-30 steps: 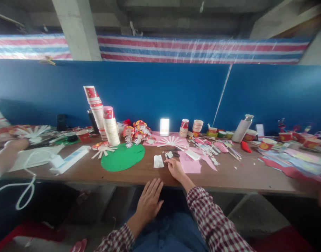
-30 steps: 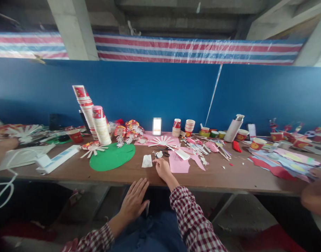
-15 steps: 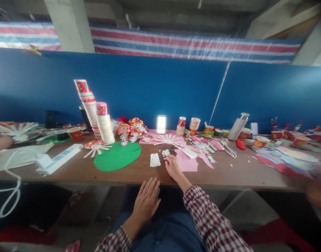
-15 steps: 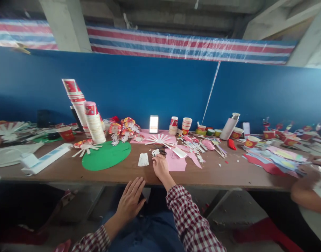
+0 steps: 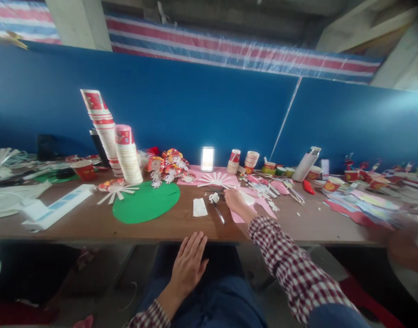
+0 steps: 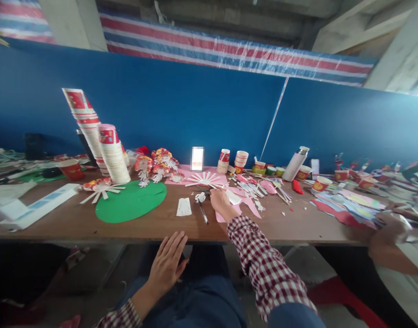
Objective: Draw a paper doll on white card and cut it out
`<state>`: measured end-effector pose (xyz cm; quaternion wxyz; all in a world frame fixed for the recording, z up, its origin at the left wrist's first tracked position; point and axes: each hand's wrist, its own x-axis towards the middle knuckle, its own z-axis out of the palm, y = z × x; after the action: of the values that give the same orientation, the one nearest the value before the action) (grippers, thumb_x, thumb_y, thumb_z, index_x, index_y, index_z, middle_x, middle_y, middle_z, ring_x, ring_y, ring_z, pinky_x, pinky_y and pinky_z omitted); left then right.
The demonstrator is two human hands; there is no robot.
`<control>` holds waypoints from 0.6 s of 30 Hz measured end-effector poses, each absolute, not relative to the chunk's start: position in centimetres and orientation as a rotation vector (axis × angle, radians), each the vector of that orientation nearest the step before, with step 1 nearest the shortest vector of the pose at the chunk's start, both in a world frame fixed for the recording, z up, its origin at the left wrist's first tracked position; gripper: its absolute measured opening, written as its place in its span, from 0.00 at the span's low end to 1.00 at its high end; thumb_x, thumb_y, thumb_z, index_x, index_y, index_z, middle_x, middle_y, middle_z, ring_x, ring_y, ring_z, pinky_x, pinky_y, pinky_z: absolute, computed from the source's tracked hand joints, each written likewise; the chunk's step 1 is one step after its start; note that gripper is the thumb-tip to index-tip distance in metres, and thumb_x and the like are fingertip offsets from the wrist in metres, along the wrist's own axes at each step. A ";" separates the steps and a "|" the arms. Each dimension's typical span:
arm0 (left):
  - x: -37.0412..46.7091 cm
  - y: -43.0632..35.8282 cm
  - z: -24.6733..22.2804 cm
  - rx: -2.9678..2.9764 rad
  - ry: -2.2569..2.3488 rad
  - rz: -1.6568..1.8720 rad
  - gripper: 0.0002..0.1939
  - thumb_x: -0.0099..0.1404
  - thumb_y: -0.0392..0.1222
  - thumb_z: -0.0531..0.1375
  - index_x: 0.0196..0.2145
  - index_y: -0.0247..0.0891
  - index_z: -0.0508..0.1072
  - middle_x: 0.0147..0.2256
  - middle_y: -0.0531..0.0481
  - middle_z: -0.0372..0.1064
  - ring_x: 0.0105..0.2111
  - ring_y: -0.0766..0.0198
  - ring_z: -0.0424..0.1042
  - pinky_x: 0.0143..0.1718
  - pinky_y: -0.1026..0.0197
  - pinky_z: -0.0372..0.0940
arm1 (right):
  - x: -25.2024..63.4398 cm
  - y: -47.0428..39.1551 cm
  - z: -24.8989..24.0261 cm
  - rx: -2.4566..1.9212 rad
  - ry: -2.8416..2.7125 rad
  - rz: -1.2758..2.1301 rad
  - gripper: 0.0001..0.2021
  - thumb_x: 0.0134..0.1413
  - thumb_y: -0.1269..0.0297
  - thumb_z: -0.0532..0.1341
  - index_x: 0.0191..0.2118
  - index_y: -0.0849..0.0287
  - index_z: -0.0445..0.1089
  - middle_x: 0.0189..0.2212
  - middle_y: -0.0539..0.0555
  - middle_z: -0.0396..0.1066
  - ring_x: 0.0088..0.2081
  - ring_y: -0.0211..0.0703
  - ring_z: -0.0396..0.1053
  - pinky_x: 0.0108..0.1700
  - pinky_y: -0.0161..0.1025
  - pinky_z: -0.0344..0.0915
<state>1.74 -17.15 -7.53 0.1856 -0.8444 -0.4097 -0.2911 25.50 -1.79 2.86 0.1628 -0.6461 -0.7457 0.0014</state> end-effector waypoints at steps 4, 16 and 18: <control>1.7 -17.2 -7.3 -2.393 -1.141 -0.811 0.29 0.65 0.40 0.52 0.63 0.33 0.54 0.62 0.45 0.54 0.63 0.56 0.50 0.63 0.52 0.45 | 24.4 -0.5 2.8 -1.993 -2.226 0.003 0.15 0.61 0.61 0.58 0.51 0.60 0.65 0.49 0.57 0.66 0.46 0.45 0.68 0.46 0.48 0.68; 1.5 -17.8 -6.5 -2.422 -1.175 -0.799 0.29 0.66 0.43 0.51 0.63 0.34 0.55 0.62 0.45 0.55 0.63 0.56 0.50 0.62 0.52 0.46 | 23.2 0.1 4.7 -2.213 -2.289 -0.125 0.16 0.61 0.61 0.58 0.52 0.62 0.64 0.49 0.58 0.66 0.46 0.46 0.69 0.46 0.48 0.68; 1.4 -17.8 -6.5 -2.434 -1.184 -0.780 0.29 0.66 0.44 0.51 0.63 0.35 0.54 0.62 0.45 0.54 0.63 0.56 0.49 0.62 0.52 0.46 | 23.2 -0.1 4.8 -2.205 -2.300 -0.141 0.16 0.60 0.61 0.58 0.52 0.62 0.65 0.49 0.58 0.66 0.46 0.46 0.69 0.46 0.48 0.68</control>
<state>1.43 -17.81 -6.46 0.1618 -0.8527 -0.4148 -0.2734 23.22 -0.10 4.83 -0.0239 -0.6912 -0.7209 -0.0442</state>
